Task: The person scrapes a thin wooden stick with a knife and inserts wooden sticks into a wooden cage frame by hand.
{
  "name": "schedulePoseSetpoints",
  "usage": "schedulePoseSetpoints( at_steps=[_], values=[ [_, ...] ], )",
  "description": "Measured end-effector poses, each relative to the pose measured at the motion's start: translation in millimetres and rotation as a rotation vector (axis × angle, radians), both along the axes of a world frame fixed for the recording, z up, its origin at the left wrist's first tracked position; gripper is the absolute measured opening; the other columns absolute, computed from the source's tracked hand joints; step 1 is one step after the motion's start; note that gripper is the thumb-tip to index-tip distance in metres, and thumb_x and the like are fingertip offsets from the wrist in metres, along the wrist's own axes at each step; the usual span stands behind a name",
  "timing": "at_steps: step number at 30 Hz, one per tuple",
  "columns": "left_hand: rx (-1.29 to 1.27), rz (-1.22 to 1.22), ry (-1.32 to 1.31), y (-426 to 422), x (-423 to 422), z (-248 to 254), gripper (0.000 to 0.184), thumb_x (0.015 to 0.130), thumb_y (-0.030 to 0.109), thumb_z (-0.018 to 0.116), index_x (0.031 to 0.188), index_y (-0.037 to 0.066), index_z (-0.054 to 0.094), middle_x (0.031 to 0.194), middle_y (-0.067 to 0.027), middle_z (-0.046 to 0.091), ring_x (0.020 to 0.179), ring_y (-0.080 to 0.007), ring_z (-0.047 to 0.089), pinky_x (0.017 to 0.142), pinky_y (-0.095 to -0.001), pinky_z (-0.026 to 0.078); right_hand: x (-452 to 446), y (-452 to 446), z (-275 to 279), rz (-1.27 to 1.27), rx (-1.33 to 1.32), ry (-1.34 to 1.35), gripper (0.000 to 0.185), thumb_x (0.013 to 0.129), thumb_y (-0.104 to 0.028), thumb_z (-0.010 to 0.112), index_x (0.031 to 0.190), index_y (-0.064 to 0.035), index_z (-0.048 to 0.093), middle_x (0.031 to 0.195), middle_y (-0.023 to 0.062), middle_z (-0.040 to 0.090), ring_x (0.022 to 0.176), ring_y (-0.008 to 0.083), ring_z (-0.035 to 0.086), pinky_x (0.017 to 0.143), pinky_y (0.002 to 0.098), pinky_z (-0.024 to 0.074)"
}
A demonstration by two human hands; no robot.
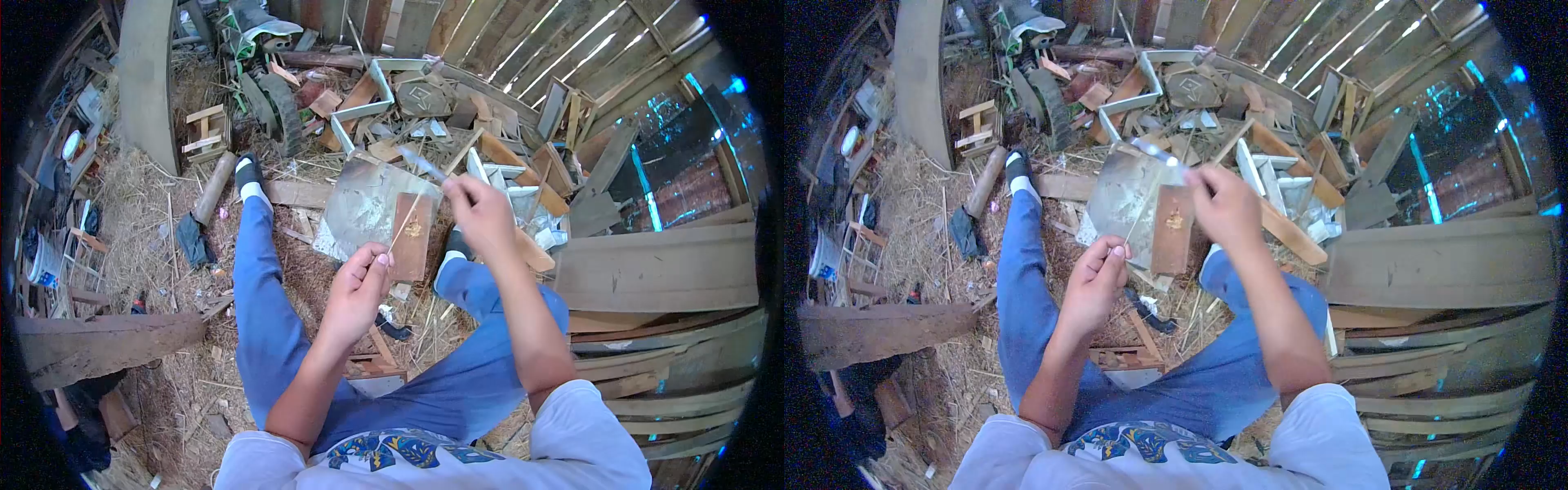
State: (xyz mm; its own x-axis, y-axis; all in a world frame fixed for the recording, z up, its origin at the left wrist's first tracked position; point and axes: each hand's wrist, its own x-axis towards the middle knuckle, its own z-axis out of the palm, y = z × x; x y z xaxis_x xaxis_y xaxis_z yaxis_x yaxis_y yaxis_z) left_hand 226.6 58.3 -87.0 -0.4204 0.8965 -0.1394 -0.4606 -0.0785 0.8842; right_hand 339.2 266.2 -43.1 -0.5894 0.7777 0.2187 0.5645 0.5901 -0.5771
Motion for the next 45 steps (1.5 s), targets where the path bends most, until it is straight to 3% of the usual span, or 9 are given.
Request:
schedulePoseSetpoints(
  at_steps=[4,10,17,19,22,29,35,40,45],
  values=[
    [-0.009,0.084,0.055,0.8,10.3,2.3,0.016,0.113,0.021,0.049,0.106,0.009,0.056,0.066,0.0091,0.038,0.055,-0.0023,0.031,0.049,-0.0239,0.022,15.8,13.2,13.9,-0.026,-0.060,0.307,0.031,0.105,-0.028,0.061,0.099,0.0009,0.068,0.084,0.0157,0.071,0.080,0.0289,0.070,0.074,0.0381,0.0530],
    [-0.048,-0.044,-0.024,-3.5,32.4,20.0,0.012,0.113,0.020,0.050,0.110,0.009,0.054,0.070,0.0073,0.042,0.057,-0.0027,0.034,0.050,-0.0234,0.025,52.0,-7.2,55.2,0.025,-0.074,0.410,0.018,0.104,-0.016,0.061,0.112,0.0003,0.064,0.099,0.0147,0.072,0.090,0.0267,0.070,0.083,0.0367,0.0535],
    [-0.040,-0.201,0.067,-2.8,62.7,30.3,0.012,0.113,0.017,0.049,0.107,0.007,0.053,0.074,0.0060,0.043,0.062,-0.0036,0.039,0.054,-0.0224,0.030,126.5,-57.7,72.4,0.041,0.055,0.215,0.014,0.102,-0.010,0.061,0.111,-0.0015,0.067,0.102,0.0154,0.071,0.097,0.0304,0.071,0.087,0.0379,0.0538],
    [-0.055,-0.213,0.066,-2.6,68.7,28.7,0.013,0.113,0.017,0.049,0.106,0.007,0.053,0.075,0.0059,0.044,0.062,-0.0035,0.039,0.055,-0.0222,0.031,147.1,-66.1,58.5,0.000,0.039,0.244,0.013,0.100,-0.012,0.066,0.108,-0.0021,0.067,0.103,0.0158,0.073,0.097,0.0321,0.072,0.085,0.0381,0.0553],
    [-0.077,-0.237,0.077,-3.8,76.7,28.0,0.015,0.113,0.018,0.051,0.104,0.006,0.055,0.070,0.0064,0.044,0.062,-0.0023,0.038,0.055,-0.0237,0.031,171.5,-85.6,44.9,-0.110,0.068,0.136,0.020,0.092,-0.019,0.078,0.101,-0.0044,0.069,0.093,0.0139,0.074,0.081,0.0309,0.075,0.071,0.0368,0.0573],
    [-0.148,-0.391,0.202,-17.1,97.4,16.2,0.016,0.113,0.016,0.050,0.102,0.004,0.053,0.073,0.0040,0.044,0.059,-0.0036,0.040,0.053,-0.0234,0.032,191.4,-119.4,15.7,-0.153,0.025,0.016,0.024,0.086,-0.021,0.084,0.091,-0.0052,0.067,0.080,0.0094,0.072,0.071,0.0258,0.072,0.065,0.0356,0.0544],
    [-0.239,-0.426,0.250,-16.4,99.6,19.7,0.017,0.112,0.017,0.052,0.100,0.005,0.054,0.068,0.0032,0.048,0.059,-0.0035,0.043,0.051,-0.0227,0.033,188.7,-118.6,9.8,-0.144,0.041,0.001,0.026,0.084,-0.025,0.085,0.088,-0.0053,0.067,0.079,0.0118,0.072,0.070,0.0297,0.072,0.063,0.0377,0.0535],
    [-0.317,-0.395,0.214,-14.7,105.1,27.0,0.017,0.111,0.014,0.052,0.097,0.004,0.055,0.065,0.0062,0.044,0.058,-0.0022,0.038,0.051,-0.0250,0.030,187.5,-118.8,11.6,-0.134,0.076,-0.011,0.028,0.085,-0.027,0.085,0.086,-0.0049,0.068,0.079,0.0117,0.072,0.070,0.0310,0.072,0.063,0.0384,0.0533],
    [-0.244,-0.407,0.291,-16.2,106.9,13.1,0.016,0.112,0.017,0.051,0.101,0.007,0.055,0.067,0.0044,0.046,0.055,-0.0034,0.042,0.048,-0.0229,0.033,185.4,-124.8,16.3,-0.156,0.097,-0.042,0.030,0.090,-0.033,0.079,0.085,-0.0086,0.062,0.077,0.0094,0.068,0.069,0.0315,0.070,0.058,0.0437,0.0522]
  ],
)
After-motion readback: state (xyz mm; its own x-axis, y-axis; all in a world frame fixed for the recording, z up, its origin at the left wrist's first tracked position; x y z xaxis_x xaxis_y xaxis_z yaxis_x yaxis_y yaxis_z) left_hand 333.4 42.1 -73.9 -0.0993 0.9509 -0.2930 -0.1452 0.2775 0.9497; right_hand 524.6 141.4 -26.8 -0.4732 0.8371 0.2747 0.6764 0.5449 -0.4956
